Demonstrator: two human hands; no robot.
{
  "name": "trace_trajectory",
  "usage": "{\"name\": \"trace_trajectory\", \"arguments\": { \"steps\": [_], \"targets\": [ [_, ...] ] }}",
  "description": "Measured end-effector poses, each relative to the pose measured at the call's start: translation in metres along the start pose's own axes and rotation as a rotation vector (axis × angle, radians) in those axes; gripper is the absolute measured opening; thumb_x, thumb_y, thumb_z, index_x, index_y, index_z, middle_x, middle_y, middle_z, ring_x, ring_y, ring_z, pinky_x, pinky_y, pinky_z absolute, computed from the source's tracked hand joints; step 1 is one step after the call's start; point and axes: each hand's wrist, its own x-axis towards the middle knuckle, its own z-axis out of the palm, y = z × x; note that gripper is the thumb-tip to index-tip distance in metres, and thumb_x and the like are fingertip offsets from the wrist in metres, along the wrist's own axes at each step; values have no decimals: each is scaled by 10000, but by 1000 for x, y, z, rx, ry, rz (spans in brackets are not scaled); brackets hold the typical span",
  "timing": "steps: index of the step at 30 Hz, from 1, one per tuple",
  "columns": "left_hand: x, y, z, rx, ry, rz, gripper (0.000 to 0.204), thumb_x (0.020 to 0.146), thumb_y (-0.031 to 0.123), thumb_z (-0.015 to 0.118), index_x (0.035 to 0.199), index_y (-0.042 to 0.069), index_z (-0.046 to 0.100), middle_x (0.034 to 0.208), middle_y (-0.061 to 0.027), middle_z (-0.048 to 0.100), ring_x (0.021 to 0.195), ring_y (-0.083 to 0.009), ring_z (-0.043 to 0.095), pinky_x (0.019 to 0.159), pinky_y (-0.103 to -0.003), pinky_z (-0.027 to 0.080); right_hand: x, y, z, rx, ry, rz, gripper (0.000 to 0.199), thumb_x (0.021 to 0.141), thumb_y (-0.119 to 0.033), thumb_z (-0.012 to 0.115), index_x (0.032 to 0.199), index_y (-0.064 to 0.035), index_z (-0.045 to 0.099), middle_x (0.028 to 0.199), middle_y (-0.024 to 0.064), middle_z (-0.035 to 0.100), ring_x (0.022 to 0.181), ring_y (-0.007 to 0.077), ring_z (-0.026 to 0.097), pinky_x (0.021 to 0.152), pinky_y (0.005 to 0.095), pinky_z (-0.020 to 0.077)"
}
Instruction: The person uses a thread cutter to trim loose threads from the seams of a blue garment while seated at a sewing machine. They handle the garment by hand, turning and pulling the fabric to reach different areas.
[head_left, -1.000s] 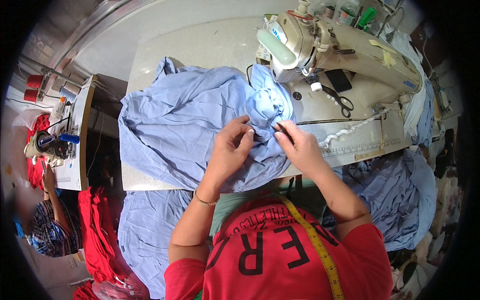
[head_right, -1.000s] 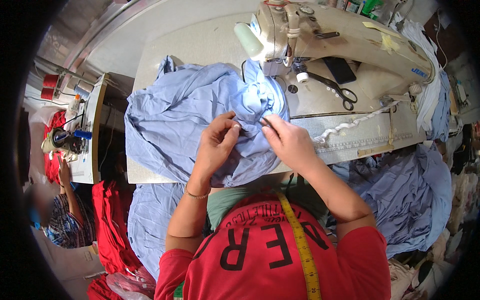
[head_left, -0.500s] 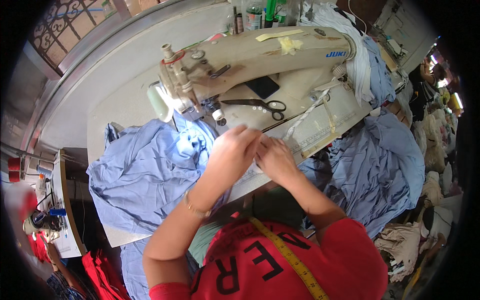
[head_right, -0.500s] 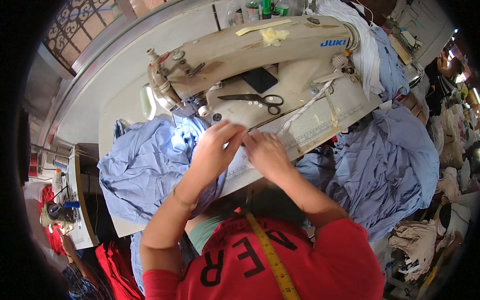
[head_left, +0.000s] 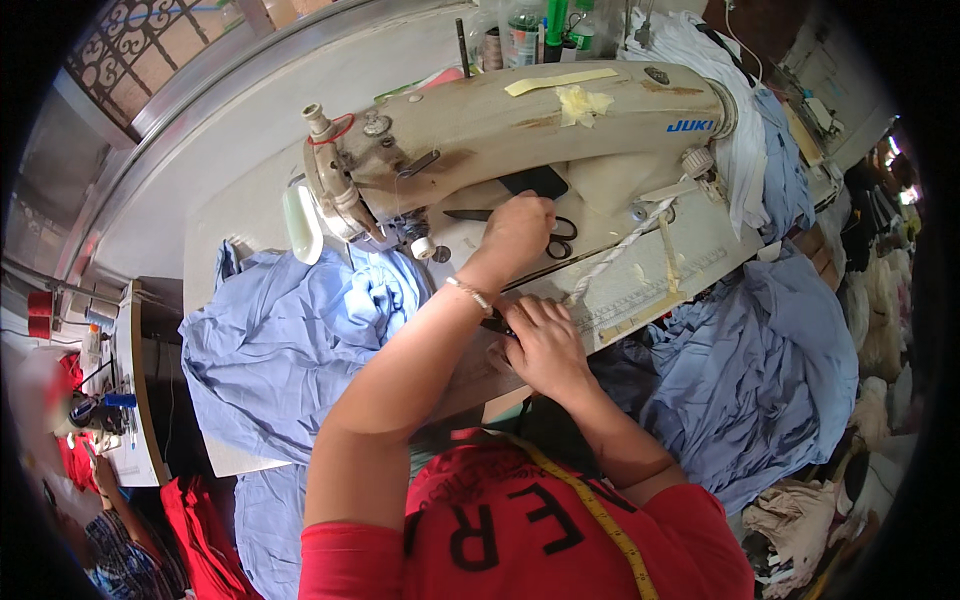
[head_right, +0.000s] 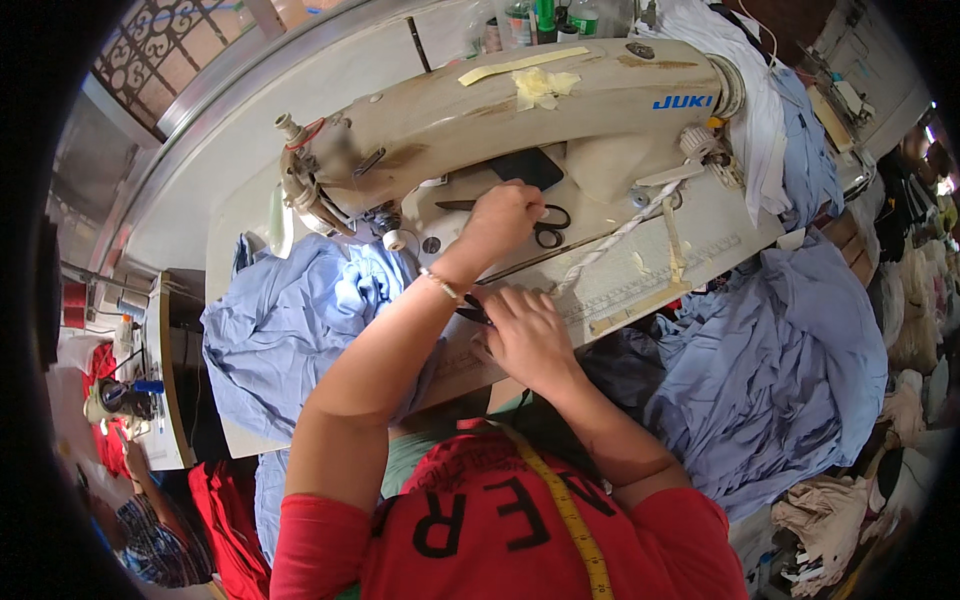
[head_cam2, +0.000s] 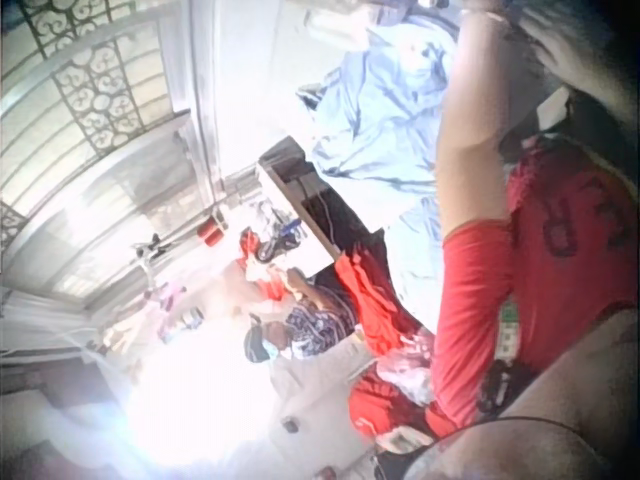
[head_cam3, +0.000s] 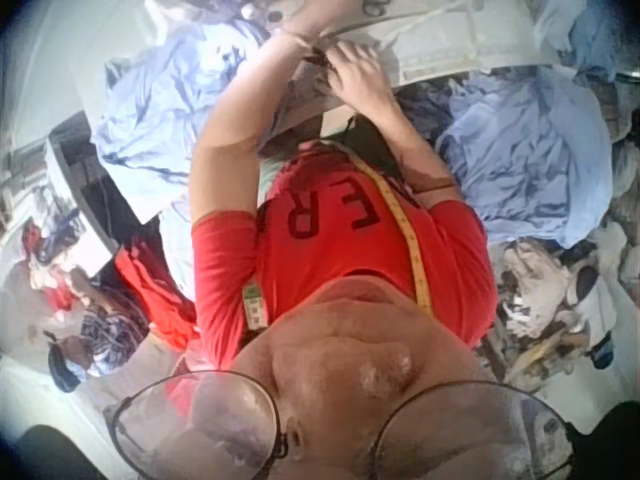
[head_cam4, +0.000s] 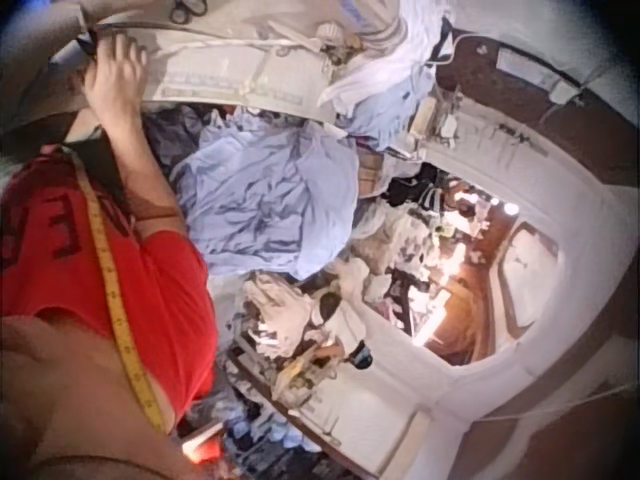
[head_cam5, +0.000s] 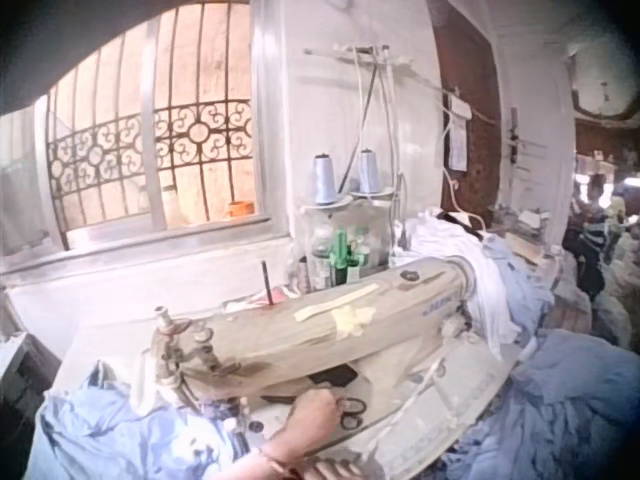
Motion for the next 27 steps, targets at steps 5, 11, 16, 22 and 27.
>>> {"name": "trace_trajectory", "arguments": {
  "steps": [5,11,16,22,27],
  "targets": [
    [-10,7,-11,175,-55,-7,101,752,90,559,814,40,622,867,-187,608,872,-333,609,727,-435,494,0,1,9,-58,-59,3,274,711,-146,615,950,-29,550,906,152,543,873,334,529,805,447,394],
    [-144,73,-103,8,201,413,106,699,87,613,767,31,554,753,-102,556,702,-275,571,613,-341,477,-13,12,15,-93,-55,77,302,781,-152,598,1054,-24,591,1026,138,616,959,324,560,810,449,411],
    [-280,14,-152,-134,358,-266,97,735,-14,620,825,-9,586,760,-128,567,715,-282,573,653,-355,469,-9,1,20,401,188,136,307,733,2,595,1034,-53,592,843,101,584,727,249,608,676,333,473],
    [-309,-6,-149,-92,328,-386,129,765,-30,593,894,-25,598,871,-140,608,798,-320,592,714,-347,480,21,-102,27,416,-284,-404,288,681,-14,648,955,-92,608,889,52,575,704,255,586,651,344,464],
    [-304,-26,-142,40,410,-340,198,747,-14,605,944,-10,593,1040,-141,596,963,-339,565,806,-368,461,31,-109,53,170,-279,-302,331,666,-45,668,987,-97,605,943,41,560,733,269,580,652,376,460]
  ]
}}
